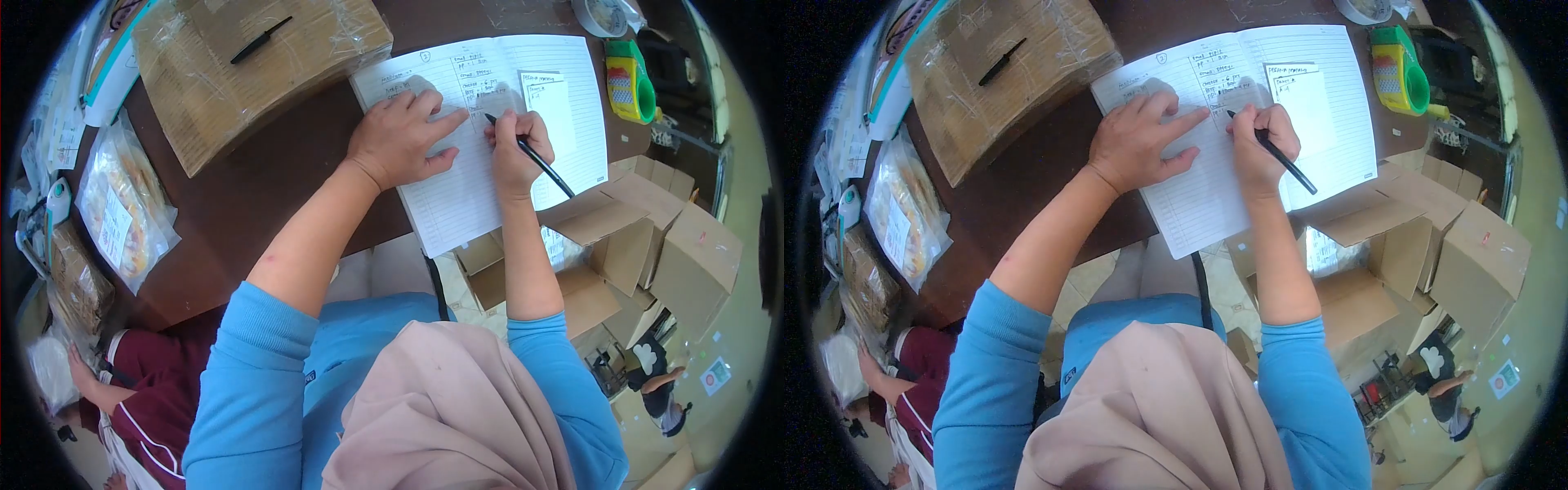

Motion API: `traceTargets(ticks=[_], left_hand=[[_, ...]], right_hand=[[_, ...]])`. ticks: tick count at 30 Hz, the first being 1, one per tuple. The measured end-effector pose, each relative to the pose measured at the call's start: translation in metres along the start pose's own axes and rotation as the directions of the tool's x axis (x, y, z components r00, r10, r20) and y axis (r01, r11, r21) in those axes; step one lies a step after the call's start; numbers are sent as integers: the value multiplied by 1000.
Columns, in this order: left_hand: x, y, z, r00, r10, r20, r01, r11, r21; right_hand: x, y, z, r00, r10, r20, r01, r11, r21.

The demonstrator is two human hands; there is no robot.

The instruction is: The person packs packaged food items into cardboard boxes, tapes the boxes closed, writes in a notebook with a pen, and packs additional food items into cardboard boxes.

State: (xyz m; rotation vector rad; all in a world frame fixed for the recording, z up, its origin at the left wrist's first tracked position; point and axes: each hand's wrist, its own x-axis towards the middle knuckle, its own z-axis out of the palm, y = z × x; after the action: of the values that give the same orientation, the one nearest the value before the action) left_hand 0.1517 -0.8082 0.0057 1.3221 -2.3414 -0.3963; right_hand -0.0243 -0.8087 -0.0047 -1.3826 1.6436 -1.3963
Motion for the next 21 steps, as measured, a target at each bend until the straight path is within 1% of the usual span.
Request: traceTargets(ticks=[8, 13, 21], left_hand=[[0, 0, 1, 1000, -6, 1, 6, 1000, 0], [0, 0, 1, 1000, -8, -2, 8, 1000, -13], [0, 0, 1, 1000, -1, -14, 1, 1000, -3]], right_hand=[[1, -2, 1, 1000, -28, 4, 28, 1000, -4], [1, -2, 1, 1000, 10, 0, -10, 1000, 15], [0, -1, 0, 1000, -1, -14, 1, 1000, 6]])
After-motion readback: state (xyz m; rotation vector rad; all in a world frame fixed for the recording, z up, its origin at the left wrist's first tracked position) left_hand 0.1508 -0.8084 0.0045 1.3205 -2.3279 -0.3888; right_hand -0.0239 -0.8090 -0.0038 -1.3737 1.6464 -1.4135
